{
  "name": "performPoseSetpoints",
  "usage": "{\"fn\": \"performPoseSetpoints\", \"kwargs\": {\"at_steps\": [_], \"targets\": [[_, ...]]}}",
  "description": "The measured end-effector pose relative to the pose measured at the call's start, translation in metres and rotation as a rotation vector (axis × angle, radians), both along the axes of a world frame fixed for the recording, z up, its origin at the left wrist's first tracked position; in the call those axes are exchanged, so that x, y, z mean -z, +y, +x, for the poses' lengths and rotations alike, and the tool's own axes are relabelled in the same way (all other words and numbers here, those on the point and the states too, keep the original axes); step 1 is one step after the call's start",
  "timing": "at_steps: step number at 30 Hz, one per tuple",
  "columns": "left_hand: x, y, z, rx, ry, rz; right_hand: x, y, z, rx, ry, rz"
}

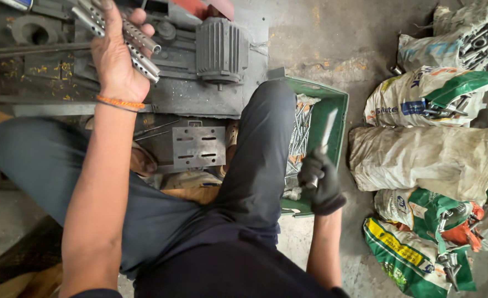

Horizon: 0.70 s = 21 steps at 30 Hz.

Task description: The person sits on the floor at a belt grinding machine and grinds the ends of perforated metal tubes against the abrasive belt, rotating and repositioning each tube to smooth its surface, then holds the finished tubes in one hand while continuing with more.

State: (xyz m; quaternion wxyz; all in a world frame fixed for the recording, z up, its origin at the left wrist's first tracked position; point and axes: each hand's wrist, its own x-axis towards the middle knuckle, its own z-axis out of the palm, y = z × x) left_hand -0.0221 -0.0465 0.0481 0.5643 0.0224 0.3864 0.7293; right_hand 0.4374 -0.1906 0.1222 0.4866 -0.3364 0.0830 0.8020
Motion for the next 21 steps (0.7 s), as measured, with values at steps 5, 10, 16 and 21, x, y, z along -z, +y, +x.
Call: {"fn": "performPoseSetpoints", "kwargs": {"at_steps": [5,10,16,21], "targets": [[0.018,0.002,0.004,-0.006,0.039,0.066,0.020,-0.040,0.017,0.085,0.245,-0.241],[0.042,0.007,0.004,-0.068,0.077,0.019,-0.015,-0.045,-0.021,-0.104,-0.450,0.033],[0.050,0.009,0.005,-0.100,0.038,0.035,-0.054,-0.046,-0.094,-0.640,-1.104,0.324],[0.037,0.004,0.005,-0.081,-0.009,-0.036,-0.034,-0.033,-0.162,-0.877,-0.944,0.554]]}}
